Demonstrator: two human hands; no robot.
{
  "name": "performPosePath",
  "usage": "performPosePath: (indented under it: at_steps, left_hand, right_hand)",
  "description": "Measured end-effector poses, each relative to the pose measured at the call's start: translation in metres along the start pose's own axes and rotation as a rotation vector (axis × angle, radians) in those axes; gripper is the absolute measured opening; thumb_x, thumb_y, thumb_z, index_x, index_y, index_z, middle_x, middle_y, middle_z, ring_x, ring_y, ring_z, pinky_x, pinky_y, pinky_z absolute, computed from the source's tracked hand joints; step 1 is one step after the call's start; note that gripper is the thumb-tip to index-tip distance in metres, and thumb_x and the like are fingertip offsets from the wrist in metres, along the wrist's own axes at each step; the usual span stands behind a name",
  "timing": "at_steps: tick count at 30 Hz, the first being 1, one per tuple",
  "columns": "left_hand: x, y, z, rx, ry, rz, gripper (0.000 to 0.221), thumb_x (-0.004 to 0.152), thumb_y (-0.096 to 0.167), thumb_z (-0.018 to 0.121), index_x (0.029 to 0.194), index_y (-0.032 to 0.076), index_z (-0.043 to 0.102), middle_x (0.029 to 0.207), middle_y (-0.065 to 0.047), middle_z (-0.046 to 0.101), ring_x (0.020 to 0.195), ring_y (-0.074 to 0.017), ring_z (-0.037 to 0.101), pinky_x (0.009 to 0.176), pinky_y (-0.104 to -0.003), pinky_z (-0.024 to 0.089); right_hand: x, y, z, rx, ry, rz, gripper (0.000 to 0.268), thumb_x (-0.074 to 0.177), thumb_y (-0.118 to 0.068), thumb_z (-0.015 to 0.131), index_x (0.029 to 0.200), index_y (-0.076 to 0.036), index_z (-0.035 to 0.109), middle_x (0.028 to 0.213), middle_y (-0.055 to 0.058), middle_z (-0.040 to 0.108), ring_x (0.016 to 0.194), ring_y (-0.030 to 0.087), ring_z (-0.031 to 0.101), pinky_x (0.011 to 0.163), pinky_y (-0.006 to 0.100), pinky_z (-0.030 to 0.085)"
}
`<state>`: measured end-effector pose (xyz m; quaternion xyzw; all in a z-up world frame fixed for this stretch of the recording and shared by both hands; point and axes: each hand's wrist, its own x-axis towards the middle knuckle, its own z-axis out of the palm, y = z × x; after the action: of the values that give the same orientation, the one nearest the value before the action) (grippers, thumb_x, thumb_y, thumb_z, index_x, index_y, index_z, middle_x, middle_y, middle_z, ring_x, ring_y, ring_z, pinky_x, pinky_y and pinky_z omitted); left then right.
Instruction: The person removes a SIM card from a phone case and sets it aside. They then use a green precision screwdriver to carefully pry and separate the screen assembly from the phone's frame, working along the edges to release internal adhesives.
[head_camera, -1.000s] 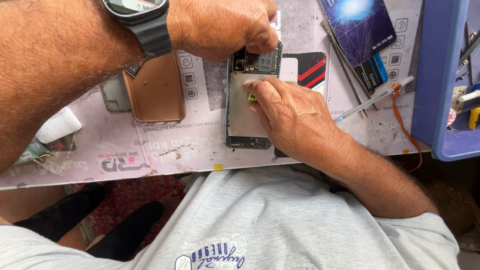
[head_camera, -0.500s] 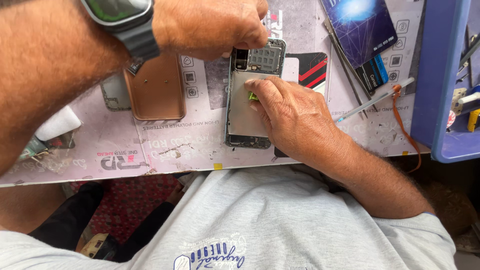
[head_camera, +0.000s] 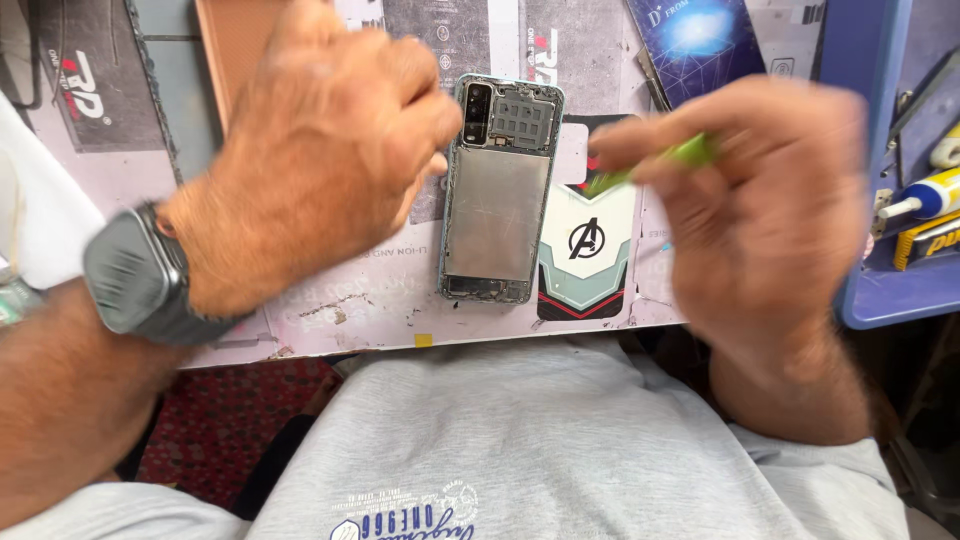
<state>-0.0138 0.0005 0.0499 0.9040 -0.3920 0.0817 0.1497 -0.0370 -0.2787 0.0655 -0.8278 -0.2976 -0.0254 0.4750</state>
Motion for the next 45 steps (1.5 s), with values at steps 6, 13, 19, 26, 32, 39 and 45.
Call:
performPosePath:
  at_steps: [6, 13, 19, 26, 32, 39, 45]
  left_hand:
    - [-0.014, 0.007, 0.018, -0.149, 0.058, -0.112, 0.039, 0.082, 0.029, 0.086, 0.113, 0.008, 0.076, 0.118, -0.009, 0.064, 0.108, -0.0261, 0.056, 0.097, -0.048, 0.034]
    - [-0.019, -0.002, 0.038, -0.133, 0.064, -0.066, 0.029, 0.087, 0.033, 0.087, 0.103, 0.01, 0.078, 0.119, -0.003, 0.064, 0.118, -0.0241, 0.054, 0.105, -0.05, 0.031]
    - [-0.019, -0.002, 0.037, -0.194, 0.084, -0.065, 0.028, 0.081, 0.029, 0.087, 0.098, 0.009, 0.077, 0.126, -0.008, 0.062, 0.121, -0.0269, 0.052, 0.103, -0.053, 0.028]
    - [-0.018, -0.005, 0.036, -0.215, 0.072, -0.059, 0.028, 0.081, 0.03, 0.086, 0.098, 0.009, 0.076, 0.127, -0.009, 0.062, 0.125, -0.0285, 0.05, 0.104, -0.054, 0.026]
    - [-0.017, -0.006, 0.04, -0.259, 0.047, -0.059, 0.028, 0.081, 0.031, 0.086, 0.097, 0.01, 0.076, 0.128, -0.008, 0.064, 0.126, -0.0284, 0.05, 0.106, -0.055, 0.025]
    - [-0.003, -0.015, 0.035, -0.135, 0.074, -0.103, 0.005, 0.106, 0.013, 0.074, 0.108, 0.009, 0.076, 0.102, -0.005, 0.069, 0.102, -0.0251, 0.06, 0.096, -0.051, 0.039]
    - [0.059, -0.037, 0.053, 0.128, 0.017, -0.004, 0.004, 0.089, 0.009, 0.073, 0.087, 0.012, 0.074, 0.073, -0.01, 0.071, 0.064, -0.0234, 0.071, 0.051, -0.037, 0.056]
  right_hand:
    - [0.012, 0.048, -0.001, 0.098, 0.155, -0.179, 0.026, 0.127, -0.016, 0.055, 0.134, -0.001, 0.034, 0.107, 0.023, 0.071, 0.095, 0.024, 0.079, 0.082, 0.032, 0.072]
    - [0.028, 0.054, 0.021, 0.028, 0.208, -0.212, 0.028, 0.122, -0.014, 0.06, 0.132, -0.002, 0.037, 0.102, 0.023, 0.071, 0.092, 0.025, 0.079, 0.073, 0.029, 0.069]
    - [0.019, 0.06, 0.02, -0.008, 0.217, -0.178, 0.027, 0.122, -0.012, 0.06, 0.129, -0.003, 0.035, 0.103, 0.023, 0.071, 0.093, 0.024, 0.078, 0.075, 0.028, 0.068]
    - [0.025, 0.064, 0.015, 0.0, 0.237, -0.196, 0.026, 0.121, -0.012, 0.06, 0.131, -0.005, 0.037, 0.105, 0.024, 0.072, 0.093, 0.027, 0.078, 0.075, 0.029, 0.07]
    - [0.029, 0.071, 0.008, -0.045, 0.334, -0.291, 0.027, 0.116, -0.018, 0.058, 0.131, -0.007, 0.038, 0.101, 0.025, 0.072, 0.082, 0.026, 0.077, 0.071, 0.032, 0.069]
    - [0.03, 0.08, 0.008, 0.08, 0.383, -0.232, 0.029, 0.118, -0.021, 0.06, 0.136, -0.009, 0.041, 0.102, 0.027, 0.073, 0.083, 0.029, 0.077, 0.072, 0.035, 0.07]
    - [0.025, 0.076, 0.003, -0.005, 0.407, -0.289, 0.029, 0.115, -0.019, 0.059, 0.134, -0.01, 0.039, 0.097, 0.025, 0.073, 0.079, 0.027, 0.076, 0.072, 0.032, 0.066]
